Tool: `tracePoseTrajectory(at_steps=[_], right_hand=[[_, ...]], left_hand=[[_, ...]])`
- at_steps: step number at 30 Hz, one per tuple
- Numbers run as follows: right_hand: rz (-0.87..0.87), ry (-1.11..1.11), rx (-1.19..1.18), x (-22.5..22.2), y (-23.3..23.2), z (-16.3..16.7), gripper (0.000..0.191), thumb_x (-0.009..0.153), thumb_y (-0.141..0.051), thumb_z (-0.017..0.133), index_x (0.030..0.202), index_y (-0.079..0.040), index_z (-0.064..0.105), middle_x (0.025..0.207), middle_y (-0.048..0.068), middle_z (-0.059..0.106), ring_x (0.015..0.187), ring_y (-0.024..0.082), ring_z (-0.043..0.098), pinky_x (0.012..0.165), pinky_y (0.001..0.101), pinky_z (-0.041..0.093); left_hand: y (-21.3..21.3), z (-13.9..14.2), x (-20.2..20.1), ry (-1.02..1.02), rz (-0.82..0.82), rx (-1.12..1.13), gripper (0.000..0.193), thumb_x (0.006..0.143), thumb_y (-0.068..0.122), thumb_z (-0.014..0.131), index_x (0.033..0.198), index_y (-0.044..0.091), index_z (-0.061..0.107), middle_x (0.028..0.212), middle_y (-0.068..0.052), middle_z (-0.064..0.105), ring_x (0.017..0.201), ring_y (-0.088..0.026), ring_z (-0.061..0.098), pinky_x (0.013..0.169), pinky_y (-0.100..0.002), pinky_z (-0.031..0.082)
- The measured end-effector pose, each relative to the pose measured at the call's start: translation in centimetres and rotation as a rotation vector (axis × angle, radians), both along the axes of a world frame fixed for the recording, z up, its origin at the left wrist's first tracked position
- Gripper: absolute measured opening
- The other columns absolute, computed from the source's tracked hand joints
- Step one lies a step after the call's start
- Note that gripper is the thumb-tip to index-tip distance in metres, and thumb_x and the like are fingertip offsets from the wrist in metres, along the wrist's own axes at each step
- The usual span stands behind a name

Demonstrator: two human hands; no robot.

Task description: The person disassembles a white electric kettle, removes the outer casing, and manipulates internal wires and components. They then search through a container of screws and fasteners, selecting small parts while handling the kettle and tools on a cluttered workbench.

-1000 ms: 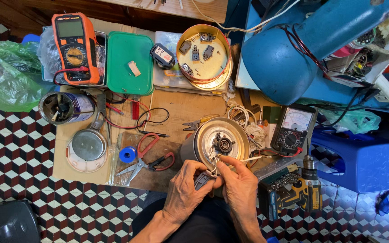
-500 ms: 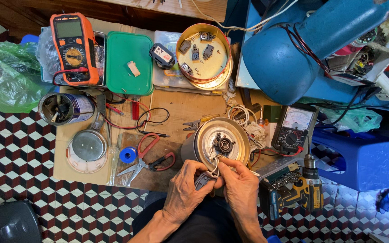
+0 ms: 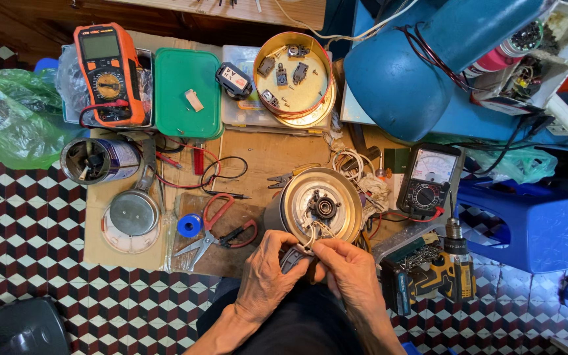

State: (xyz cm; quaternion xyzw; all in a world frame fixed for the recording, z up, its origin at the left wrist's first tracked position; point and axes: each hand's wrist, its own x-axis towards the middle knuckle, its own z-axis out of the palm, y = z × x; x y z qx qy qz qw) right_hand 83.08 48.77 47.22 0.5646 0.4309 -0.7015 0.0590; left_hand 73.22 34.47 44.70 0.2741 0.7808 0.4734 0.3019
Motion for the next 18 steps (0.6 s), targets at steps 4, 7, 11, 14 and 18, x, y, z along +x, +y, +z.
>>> tracePoseTrajectory(at_steps=[4,7,11,14,18], right_hand=[[-0.005,0.038,-0.03,1.2,-0.2,-0.2,0.03,0.092,-0.019,0.069,0.107,0.007,0.075,0.057,0.01,0.067,0.033,0.008,0.044,0.03,0.0208,0.027],[-0.024,0.049,-0.025,1.7,-0.3,-0.3,0.03,0.093,-0.018,0.068,0.108,0.007,0.075,0.056,0.01,0.066,0.032,0.008,0.044,0.029,0.021,0.027],[-0.075,0.091,-0.058,2.0,0.0,-0.3,0.03,0.092,-0.019,0.068,0.106,0.007,0.074,0.056,0.01,0.066,0.031,0.008,0.044,0.028,0.0208,0.027],[-0.147,0.143,-0.135,2.0,0.2,-0.2,0.031,0.094,-0.019,0.067,0.104,0.011,0.072,0.058,0.011,0.066,0.033,0.008,0.046,0.029,0.02,0.029],[-0.17,0.125,-0.158,1.7,0.3,0.1,0.032,0.094,-0.02,0.067,0.103,0.009,0.073,0.058,0.011,0.065,0.033,0.008,0.045,0.028,0.0188,0.029]], left_hand=[[0.0,0.5,1.3,0.043,0.005,0.0,0.039,0.081,0.014,0.082,0.108,0.005,0.054,0.102,-0.011,0.064,0.09,-0.029,0.073,0.072,-0.039,0.061],[0.4,0.7,2.0,0.02,0.013,-0.023,0.041,0.08,0.014,0.082,0.109,0.005,0.054,0.103,-0.011,0.064,0.09,-0.029,0.073,0.072,-0.039,0.061],[0.8,0.6,2.4,0.023,0.014,-0.018,0.041,0.08,0.014,0.082,0.109,0.005,0.054,0.103,-0.011,0.064,0.09,-0.029,0.073,0.072,-0.039,0.061],[0.9,0.6,2.4,0.033,0.012,-0.012,0.042,0.08,0.014,0.083,0.109,0.005,0.054,0.103,-0.011,0.064,0.091,-0.029,0.073,0.074,-0.039,0.061],[1.1,0.7,2.6,0.036,0.012,-0.021,0.042,0.08,0.013,0.082,0.11,0.005,0.054,0.104,-0.011,0.064,0.092,-0.029,0.073,0.074,-0.039,0.062]])
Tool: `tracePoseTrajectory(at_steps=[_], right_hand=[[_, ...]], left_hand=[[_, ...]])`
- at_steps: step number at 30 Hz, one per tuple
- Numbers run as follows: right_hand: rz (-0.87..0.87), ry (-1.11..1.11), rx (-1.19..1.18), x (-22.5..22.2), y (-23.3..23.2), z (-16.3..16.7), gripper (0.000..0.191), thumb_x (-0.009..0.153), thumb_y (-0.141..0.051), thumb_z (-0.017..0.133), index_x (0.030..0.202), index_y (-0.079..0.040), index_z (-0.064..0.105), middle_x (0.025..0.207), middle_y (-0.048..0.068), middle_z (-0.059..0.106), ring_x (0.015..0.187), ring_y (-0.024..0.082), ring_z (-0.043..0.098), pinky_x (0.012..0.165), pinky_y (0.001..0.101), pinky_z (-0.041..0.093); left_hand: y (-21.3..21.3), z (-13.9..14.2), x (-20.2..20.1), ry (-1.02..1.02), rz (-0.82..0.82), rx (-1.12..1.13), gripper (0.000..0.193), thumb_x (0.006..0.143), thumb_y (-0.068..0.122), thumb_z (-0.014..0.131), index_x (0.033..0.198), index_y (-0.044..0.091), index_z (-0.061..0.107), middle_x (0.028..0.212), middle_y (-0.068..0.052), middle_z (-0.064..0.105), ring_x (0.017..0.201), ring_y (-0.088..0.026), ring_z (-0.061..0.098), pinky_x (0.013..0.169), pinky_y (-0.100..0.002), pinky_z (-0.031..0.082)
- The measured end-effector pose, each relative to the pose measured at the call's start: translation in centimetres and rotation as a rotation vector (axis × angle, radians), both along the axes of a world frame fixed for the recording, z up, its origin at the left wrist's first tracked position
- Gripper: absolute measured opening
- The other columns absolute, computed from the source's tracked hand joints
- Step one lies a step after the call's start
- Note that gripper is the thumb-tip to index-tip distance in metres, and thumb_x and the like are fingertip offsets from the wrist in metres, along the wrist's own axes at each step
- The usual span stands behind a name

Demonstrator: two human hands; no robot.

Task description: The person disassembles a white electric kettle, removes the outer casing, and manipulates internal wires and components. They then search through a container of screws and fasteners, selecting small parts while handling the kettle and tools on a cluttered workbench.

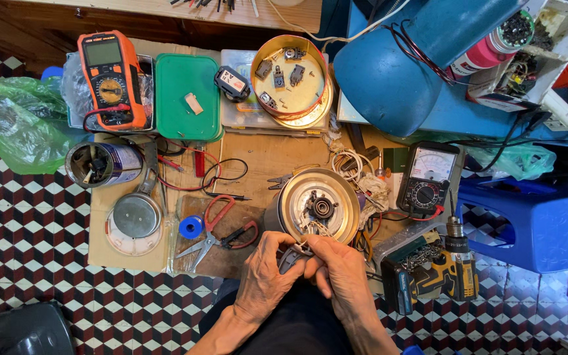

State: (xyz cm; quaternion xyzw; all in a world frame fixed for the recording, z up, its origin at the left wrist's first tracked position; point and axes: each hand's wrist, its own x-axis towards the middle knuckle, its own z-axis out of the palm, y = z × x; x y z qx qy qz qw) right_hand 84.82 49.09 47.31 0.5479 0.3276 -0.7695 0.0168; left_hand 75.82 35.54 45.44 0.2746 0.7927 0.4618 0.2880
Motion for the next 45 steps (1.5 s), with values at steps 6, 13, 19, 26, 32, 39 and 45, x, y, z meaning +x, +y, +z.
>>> tracePoseTrajectory(at_steps=[6,13,19,26,32,39,45], right_hand=[[-0.014,0.035,-0.046,-0.4,0.0,0.4,0.029,0.094,-0.019,0.067,0.103,0.009,0.069,0.061,0.011,0.066,0.034,0.007,0.047,0.029,0.0179,0.03],[0.021,0.05,0.032,-0.8,-0.6,1.4,0.034,0.097,-0.021,0.063,0.113,0.009,0.067,0.063,0.012,0.068,0.036,0.008,0.05,0.031,0.0185,0.033],[0.247,-0.096,0.422,-0.7,-0.7,3.3,0.039,0.097,-0.021,0.054,0.13,-0.006,0.066,0.075,0.005,0.075,0.052,0.006,0.054,0.044,0.0209,0.04],[0.319,-0.074,0.861,-2.2,-2.0,5.1,0.022,0.095,-0.019,0.07,0.11,-0.005,0.077,0.08,0.003,0.073,0.068,0.005,0.06,0.059,0.0218,0.049],[0.154,-0.085,0.755,-5.3,-3.7,6.3,0.024,0.095,-0.019,0.07,0.111,-0.001,0.076,0.082,0.007,0.076,0.067,0.011,0.066,0.059,0.0232,0.049],[0.0,-0.013,0.73,-9.4,-9.5,10.2,0.028,0.096,-0.021,0.07,0.11,0.003,0.075,0.085,0.013,0.077,0.072,0.017,0.073,0.06,0.0247,0.053],[-0.211,-0.052,0.309,-13.5,-12.7,15.9,0.029,0.095,-0.027,0.068,0.105,-0.001,0.072,0.086,0.011,0.077,0.076,0.021,0.074,0.058,0.0245,0.051]], left_hand=[[0.0,0.0,0.0,0.007,0.012,0.006,0.041,0.08,0.013,0.082,0.11,0.005,0.054,0.104,-0.011,0.065,0.093,-0.029,0.073,0.075,-0.04,0.061],[-0.4,1.2,-0.7,-0.01,0.017,0.019,0.04,0.083,0.016,0.08,0.113,0.006,0.055,0.106,-0.011,0.064,0.094,-0.027,0.072,0.076,-0.037,0.061],[0.1,3.4,-2.7,0.09,0.073,0.086,0.043,0.085,0.017,0.08,0.119,0.006,0.057,0.11,-0.012,0.066,0.098,-0.029,0.072,0.08,-0.039,0.059],[-3.2,7.4,-4.8,0.159,-0.003,0.142,0.073,0.076,0.022,0.086,0.136,0.004,0.051,0.128,-0.018,0.062,0.117,-0.036,0.063,0.097,-0.044,0.051],[-9.2,8.9,-8.4,0.087,-0.05,0.048,0.077,0.072,0.024,0.088,0.136,0.005,0.05,0.128,-0.019,0.061,0.119,-0.038,0.059,0.101,-0.046,0.047],[-14.5,13.0,-15.2,-0.049,0.008,-0.065,0.043,0.081,0.014,0.072,0.122,0.014,0.06,0.111,-0.01,0.07,0.102,-0.028,0.069,0.093,-0.04,0.054],[-18.3,21.5,-22.1,0.361,-0.023,0.172,0.055,0.072,0.01,0.074,0.125,0.009,0.06,0.11,-0.014,0.071,0.106,-0.033,0.065,0.097,-0.045,0.047]])
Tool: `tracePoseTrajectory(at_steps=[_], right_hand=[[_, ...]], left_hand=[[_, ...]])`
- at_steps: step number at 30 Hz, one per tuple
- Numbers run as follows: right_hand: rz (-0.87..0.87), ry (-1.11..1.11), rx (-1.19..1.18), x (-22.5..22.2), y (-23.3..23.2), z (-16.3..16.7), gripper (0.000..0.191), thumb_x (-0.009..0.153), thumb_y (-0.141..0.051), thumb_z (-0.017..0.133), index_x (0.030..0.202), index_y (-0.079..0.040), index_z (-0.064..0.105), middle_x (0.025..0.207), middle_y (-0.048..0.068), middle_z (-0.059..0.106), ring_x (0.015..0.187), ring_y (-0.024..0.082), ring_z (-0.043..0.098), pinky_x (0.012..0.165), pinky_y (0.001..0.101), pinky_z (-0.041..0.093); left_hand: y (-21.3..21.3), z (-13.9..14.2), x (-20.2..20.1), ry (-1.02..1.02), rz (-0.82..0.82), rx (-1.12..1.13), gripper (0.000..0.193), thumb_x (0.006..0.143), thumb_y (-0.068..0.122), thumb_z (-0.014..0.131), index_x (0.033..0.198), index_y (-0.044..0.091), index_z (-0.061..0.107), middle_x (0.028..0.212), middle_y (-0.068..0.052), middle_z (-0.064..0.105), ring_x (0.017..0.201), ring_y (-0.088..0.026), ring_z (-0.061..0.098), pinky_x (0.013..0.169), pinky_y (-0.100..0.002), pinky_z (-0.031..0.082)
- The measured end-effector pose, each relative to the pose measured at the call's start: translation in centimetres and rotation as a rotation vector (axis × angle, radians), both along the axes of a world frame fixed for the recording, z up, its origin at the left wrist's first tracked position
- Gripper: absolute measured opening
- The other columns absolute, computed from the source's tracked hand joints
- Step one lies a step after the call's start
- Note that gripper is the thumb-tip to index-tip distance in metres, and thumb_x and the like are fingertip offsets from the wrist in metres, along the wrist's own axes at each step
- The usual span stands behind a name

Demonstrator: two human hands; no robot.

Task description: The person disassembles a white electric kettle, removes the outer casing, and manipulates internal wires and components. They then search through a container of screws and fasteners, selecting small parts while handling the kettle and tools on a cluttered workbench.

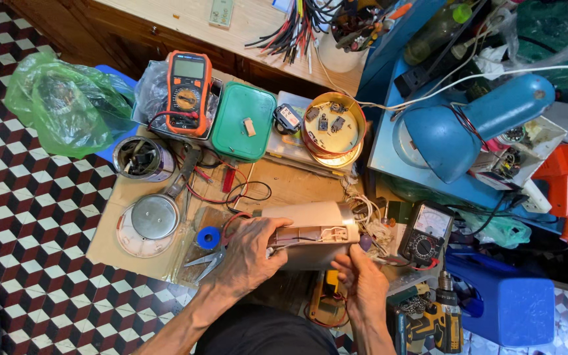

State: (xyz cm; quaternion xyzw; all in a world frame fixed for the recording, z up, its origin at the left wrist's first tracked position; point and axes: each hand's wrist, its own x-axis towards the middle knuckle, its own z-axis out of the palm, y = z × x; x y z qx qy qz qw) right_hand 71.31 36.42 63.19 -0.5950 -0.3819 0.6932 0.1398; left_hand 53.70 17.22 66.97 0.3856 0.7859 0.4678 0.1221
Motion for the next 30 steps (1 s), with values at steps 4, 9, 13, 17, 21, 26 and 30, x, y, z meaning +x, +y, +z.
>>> tracePoseTrajectory(at_steps=[4,9,13,17,21,26,30], right_hand=[[0.01,0.074,-0.194,-3.4,-3.1,0.5,0.03,0.096,-0.028,0.068,0.108,-0.001,0.07,0.086,0.012,0.075,0.079,0.022,0.075,0.06,0.0254,0.053],[0.078,0.127,-0.201,-4.8,-4.1,2.1,0.032,0.096,-0.028,0.065,0.111,-0.001,0.07,0.087,0.012,0.077,0.08,0.021,0.074,0.066,0.0273,0.057],[0.136,0.163,-0.21,-2.3,-3.0,3.4,0.031,0.097,-0.029,0.064,0.107,0.0,0.067,0.087,0.013,0.077,0.08,0.022,0.075,0.069,0.0295,0.058],[0.21,0.164,-0.192,2.0,-0.3,5.2,0.032,0.097,-0.031,0.064,0.107,0.0,0.068,0.087,0.014,0.077,0.079,0.021,0.075,0.069,0.029,0.058],[0.356,0.103,-0.139,6.7,4.2,7.4,0.037,0.098,-0.033,0.062,0.108,0.001,0.071,0.086,0.012,0.078,0.074,0.018,0.074,0.065,0.0266,0.057],[0.458,0.072,-0.089,11.3,10.1,9.8,0.039,0.096,-0.033,0.063,0.104,0.003,0.076,0.081,0.011,0.078,0.067,0.017,0.073,0.058,0.0259,0.055],[0.474,0.06,-0.072,12.3,13.6,11.0,0.038,0.097,-0.033,0.064,0.101,0.002,0.077,0.077,0.01,0.076,0.064,0.016,0.071,0.055,0.0259,0.052]], left_hand=[[-2.2,2.1,-3.0,-0.091,0.006,-0.052,0.059,0.073,0.012,0.076,0.128,0.008,0.057,0.112,-0.014,0.07,0.106,-0.033,0.065,0.096,-0.044,0.047],[-4.0,2.0,-2.8,-0.163,-0.002,-0.097,0.059,0.074,0.013,0.076,0.129,0.008,0.056,0.112,-0.013,0.069,0.107,-0.033,0.065,0.099,-0.044,0.045],[-3.5,2.8,1.2,-0.174,0.023,-0.165,0.055,0.075,0.01,0.075,0.128,0.009,0.059,0.115,-0.013,0.068,0.112,-0.035,0.061,0.099,-0.044,0.046],[-0.4,5.4,5.6,-0.006,0.011,-0.186,0.052,0.074,0.011,0.076,0.123,0.008,0.06,0.114,-0.012,0.069,0.109,-0.031,0.065,0.097,-0.044,0.046],[5.6,8.8,9.9,0.121,-0.076,-0.251,0.059,0.07,0.017,0.082,0.123,0.005,0.059,0.112,-0.013,0.068,0.104,-0.032,0.064,0.089,-0.044,0.048],[14.6,11.0,15.0,0.148,-0.187,-0.331,0.06,0.071,0.019,0.086,0.124,0.005,0.06,0.103,-0.012,0.07,0.095,-0.031,0.065,0.08,-0.044,0.049],[19.2,11.3,16.4,0.2,-0.134,-0.337,0.05,0.069,0.013,0.083,0.115,0.008,0.064,0.097,-0.012,0.072,0.09,-0.033,0.067,0.074,-0.046,0.052]])
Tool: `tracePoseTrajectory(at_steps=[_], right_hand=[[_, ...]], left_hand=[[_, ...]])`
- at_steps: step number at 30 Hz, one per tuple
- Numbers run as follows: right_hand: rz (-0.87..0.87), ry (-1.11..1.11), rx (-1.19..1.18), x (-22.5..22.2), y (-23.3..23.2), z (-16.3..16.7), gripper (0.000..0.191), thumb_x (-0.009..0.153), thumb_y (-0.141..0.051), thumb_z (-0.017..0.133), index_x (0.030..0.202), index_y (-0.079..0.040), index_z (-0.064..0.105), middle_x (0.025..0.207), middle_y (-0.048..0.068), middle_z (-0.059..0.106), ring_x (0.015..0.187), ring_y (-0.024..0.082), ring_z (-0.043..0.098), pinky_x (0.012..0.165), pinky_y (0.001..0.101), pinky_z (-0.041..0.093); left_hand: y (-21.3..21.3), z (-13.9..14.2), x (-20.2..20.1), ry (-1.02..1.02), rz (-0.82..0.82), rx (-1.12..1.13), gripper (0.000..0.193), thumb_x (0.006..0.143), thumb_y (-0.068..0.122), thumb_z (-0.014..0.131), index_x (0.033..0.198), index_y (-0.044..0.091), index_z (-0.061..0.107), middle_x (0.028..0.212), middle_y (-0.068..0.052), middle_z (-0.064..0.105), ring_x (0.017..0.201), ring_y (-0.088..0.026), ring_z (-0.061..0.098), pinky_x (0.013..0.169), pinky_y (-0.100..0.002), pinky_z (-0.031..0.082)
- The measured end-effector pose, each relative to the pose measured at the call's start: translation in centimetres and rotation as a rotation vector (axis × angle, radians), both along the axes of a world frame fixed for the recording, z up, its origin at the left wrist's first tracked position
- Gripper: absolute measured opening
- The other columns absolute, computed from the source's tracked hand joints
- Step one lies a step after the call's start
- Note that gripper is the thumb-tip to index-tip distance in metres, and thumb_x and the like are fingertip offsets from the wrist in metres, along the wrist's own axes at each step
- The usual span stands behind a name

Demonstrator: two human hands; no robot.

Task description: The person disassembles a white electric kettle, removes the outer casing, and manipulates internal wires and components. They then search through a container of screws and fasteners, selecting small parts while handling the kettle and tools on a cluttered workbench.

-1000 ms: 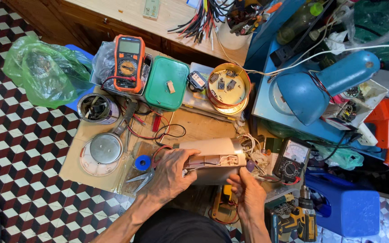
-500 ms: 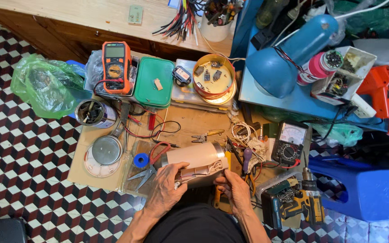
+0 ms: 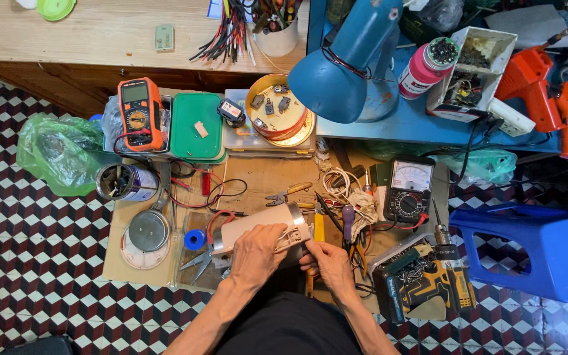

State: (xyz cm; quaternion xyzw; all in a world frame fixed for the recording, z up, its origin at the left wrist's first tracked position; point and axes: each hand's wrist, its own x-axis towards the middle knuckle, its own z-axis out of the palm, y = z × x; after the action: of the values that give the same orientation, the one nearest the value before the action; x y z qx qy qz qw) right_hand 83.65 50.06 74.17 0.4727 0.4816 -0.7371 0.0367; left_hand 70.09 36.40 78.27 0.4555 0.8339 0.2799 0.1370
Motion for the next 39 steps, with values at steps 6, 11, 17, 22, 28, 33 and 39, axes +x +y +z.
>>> tracePoseTrajectory(at_steps=[6,11,17,22,28,33,39], right_hand=[[0.059,-0.014,0.095,-3.7,5.8,1.7,0.041,0.098,-0.035,0.064,0.098,0.004,0.079,0.078,0.009,0.076,0.065,0.014,0.07,0.059,0.0263,0.053],[0.053,0.006,0.044,-7.6,8.2,1.3,0.043,0.097,-0.037,0.06,0.101,0.002,0.076,0.08,0.011,0.077,0.066,0.016,0.071,0.06,0.0275,0.055],[0.094,-0.109,-0.02,-11.2,8.4,-0.2,0.056,0.098,-0.047,0.053,0.096,0.004,0.075,0.079,0.014,0.078,0.066,0.02,0.074,0.06,0.0286,0.056],[0.172,-0.123,0.03,-14.4,9.0,-1.4,0.053,0.096,-0.047,0.058,0.098,0.003,0.076,0.078,0.011,0.077,0.066,0.017,0.073,0.06,0.0267,0.055],[0.159,-0.144,-0.029,-15.9,9.7,-3.8,0.045,0.092,-0.042,0.066,0.101,0.001,0.076,0.077,0.009,0.077,0.066,0.015,0.072,0.058,0.0261,0.053],[0.184,-0.183,-0.021,-18.0,10.5,-3.8,0.043,0.09,-0.041,0.07,0.092,0.001,0.077,0.07,0.006,0.072,0.059,0.013,0.066,0.054,0.0267,0.047],[0.404,-0.357,0.262,-21.6,11.7,-0.1,0.058,0.087,-0.056,0.071,0.07,0.0,0.074,0.058,0.004,0.05,0.054,0.012,0.044,0.05,0.0312,0.035]], left_hand=[[5.8,0.6,-3.0,-0.03,0.081,-0.102,0.04,0.071,0.01,0.081,0.107,0.012,0.066,0.084,-0.014,0.071,0.082,-0.036,0.068,0.068,-0.048,0.054],[8.2,0.9,-5.7,-0.077,0.152,-0.105,0.036,0.072,0.021,0.084,0.103,0.011,0.069,0.082,-0.013,0.072,0.081,-0.035,0.068,0.068,-0.049,0.054],[7.8,-0.2,-8.7,-0.095,0.185,-0.1,0.036,0.074,0.024,0.082,0.107,0.012,0.073,0.082,-0.011,0.071,0.08,-0.033,0.068,0.068,-0.047,0.055],[8.5,-1.3,-11.8,-0.12,0.185,-0.092,0.034,0.075,0.024,0.082,0.105,0.011,0.072,0.089,-0.008,0.073,0.085,-0.03,0.068,0.072,-0.045,0.054],[8.9,-1.8,-13.4,-0.106,0.187,-0.04,0.038,0.075,0.022,0.081,0.108,0.007,0.07,0.096,-0.007,0.072,0.092,-0.029,0.067,0.074,-0.043,0.053],[9.6,-1.8,-15.4,-0.106,0.185,-0.052,0.034,0.077,0.022,0.081,0.107,0.009,0.071,0.094,-0.007,0.073,0.09,-0.029,0.068,0.074,-0.044,0.055],[10.6,-0.6,-21.0,-0.268,0.128,-0.199,0.044,0.077,0.034,0.084,0.114,0.014,0.072,0.093,-0.015,0.073,0.087,-0.037,0.07,0.073,-0.048,0.056]])
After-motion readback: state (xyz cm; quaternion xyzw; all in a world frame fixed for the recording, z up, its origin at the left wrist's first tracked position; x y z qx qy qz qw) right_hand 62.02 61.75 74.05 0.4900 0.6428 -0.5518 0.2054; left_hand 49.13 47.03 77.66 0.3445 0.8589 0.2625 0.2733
